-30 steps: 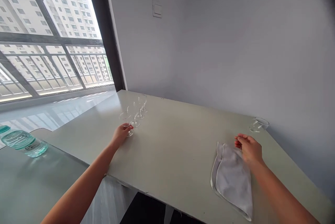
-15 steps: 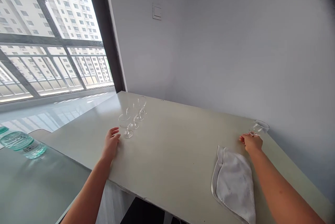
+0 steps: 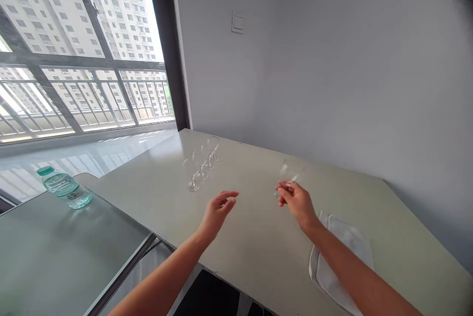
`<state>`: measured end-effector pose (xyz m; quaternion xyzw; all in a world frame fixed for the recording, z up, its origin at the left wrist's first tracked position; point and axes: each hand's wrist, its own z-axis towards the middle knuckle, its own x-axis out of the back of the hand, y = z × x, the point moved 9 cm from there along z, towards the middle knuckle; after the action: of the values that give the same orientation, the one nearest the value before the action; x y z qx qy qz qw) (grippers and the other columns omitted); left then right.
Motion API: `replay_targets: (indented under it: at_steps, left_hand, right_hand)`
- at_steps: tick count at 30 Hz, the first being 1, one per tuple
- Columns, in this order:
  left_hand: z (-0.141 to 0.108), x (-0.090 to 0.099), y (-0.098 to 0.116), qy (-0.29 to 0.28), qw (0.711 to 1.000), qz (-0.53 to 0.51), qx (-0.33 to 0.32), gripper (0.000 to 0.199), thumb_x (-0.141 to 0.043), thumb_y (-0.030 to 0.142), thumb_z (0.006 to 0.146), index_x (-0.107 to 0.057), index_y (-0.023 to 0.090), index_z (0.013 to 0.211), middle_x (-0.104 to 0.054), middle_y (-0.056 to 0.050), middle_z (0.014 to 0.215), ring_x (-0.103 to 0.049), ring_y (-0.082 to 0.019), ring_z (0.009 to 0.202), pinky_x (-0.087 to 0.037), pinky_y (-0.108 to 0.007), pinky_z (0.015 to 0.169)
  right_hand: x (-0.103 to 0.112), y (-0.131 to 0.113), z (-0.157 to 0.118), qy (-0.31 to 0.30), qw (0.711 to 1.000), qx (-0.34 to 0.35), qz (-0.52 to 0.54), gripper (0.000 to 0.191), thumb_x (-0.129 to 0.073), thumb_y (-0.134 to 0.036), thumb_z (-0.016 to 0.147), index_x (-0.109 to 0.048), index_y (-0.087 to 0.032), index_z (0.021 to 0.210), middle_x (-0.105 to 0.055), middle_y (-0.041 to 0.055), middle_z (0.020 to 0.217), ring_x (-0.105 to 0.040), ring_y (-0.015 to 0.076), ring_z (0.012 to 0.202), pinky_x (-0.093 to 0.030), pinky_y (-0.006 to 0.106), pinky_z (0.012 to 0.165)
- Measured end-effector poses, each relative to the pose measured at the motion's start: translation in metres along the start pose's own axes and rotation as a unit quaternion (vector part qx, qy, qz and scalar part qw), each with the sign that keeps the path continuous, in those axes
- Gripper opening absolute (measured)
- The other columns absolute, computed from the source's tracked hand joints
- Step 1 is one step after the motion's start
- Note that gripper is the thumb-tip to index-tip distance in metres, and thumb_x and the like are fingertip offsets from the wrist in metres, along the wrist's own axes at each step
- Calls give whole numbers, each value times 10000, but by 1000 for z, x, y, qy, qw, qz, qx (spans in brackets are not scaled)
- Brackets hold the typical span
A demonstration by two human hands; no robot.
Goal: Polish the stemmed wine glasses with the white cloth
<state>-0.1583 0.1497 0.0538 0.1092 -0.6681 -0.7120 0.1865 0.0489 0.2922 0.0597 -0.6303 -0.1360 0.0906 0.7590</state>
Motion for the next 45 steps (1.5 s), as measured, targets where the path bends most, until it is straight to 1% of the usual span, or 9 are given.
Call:
replay_targets:
  at_steps: [3, 6, 12, 21, 28, 32, 36, 40, 45]
  left_hand:
    - [-7, -38, 17, -66, 997, -9, -47, 336, -577, 388, 723, -631, 226, 1013, -532, -63, 1068, -464, -94, 655, -400, -224, 581]
    - [-15, -54, 19, -80, 993, -69, -43, 336, -596, 391, 707, -632, 183, 969, -530, -84, 1051, -487, -87, 606, -415, -226, 524]
    - [-12, -17, -2, -25, 997, -69, -2, 349, -586, 424, 706, -606, 152, 924, -616, -52, 800, -496, -100, 569, -412, -229, 518]
    - [11, 126, -44, 99, 993, 43, 42, 418, -600, 512, 614, -592, 148, 819, -644, -41, 730, -410, -79, 467, -358, -224, 467]
    - [17, 145, -56, 114, 987, 91, 68, 467, -590, 532, 614, -597, 157, 894, -658, -42, 786, -415, -88, 477, -332, -225, 488]
    - [22, 144, -58, 101, 989, 90, 64, 468, -579, 500, 636, -588, 148, 945, -649, -50, 827, -425, -94, 510, -337, -224, 507]
    - [10, 154, -55, 134, 977, 156, 50, 429, -547, 408, 676, -574, 186, 1042, -605, -27, 814, -483, -121, 593, -367, -230, 548]
    - [-32, 164, -40, 281, 935, 217, -14, 284, -491, 326, 727, -576, 222, 978, -537, -20, 904, -521, -132, 722, -416, -236, 645]
    - [-62, 103, -35, 245, 948, 184, -90, 202, -460, 325, 791, -551, 220, 938, -515, -16, 939, -501, -109, 716, -448, -233, 687]
  right_hand:
    - [-67, -25, -44, -103, 995, 8, -9, 366, -536, -384, 756, -507, -188, 1064, -604, 28, 749, -483, 104, 492, -451, 262, 464]
    - [-100, -40, -72, -146, 988, 33, -31, 347, -460, -298, 801, -478, -230, 1141, -610, 30, 808, -481, 105, 527, -440, 241, 472]
    - [-109, -40, -89, -187, 977, 46, -89, 447, -420, -231, 804, -408, -282, 1247, -568, 53, 1083, -545, 115, 646, -484, 261, 565]
    - [29, -14, -80, -6, 986, 8, -168, 347, -485, -355, 765, -514, -233, 1089, -563, 82, 1115, -601, 166, 763, -517, 286, 588]
    - [111, 1, -93, 115, 946, -17, -302, 373, -453, -438, 736, -540, -248, 1045, -602, 59, 1071, -619, 178, 739, -515, 290, 621]
    - [128, 18, -94, 117, 876, 34, -466, 437, -365, -479, 766, -554, -211, 1054, -590, 91, 1085, -583, 258, 915, -483, 403, 769]
    - [117, 55, -99, 64, 789, 84, -605, 619, -316, -546, 780, -539, -88, 1131, -472, 186, 1244, -352, 352, 1207, -320, 494, 965]
    - [93, 89, -107, 2, 776, 58, -628, 699, -300, -567, 799, -447, -51, 1247, -355, 209, 1346, -239, 348, 1275, -267, 499, 1006]
    - [7, 79, -105, -133, 799, 133, -571, 648, -297, -476, 865, -203, -97, 1383, -205, 140, 1432, -119, 241, 1324, -215, 426, 1063]
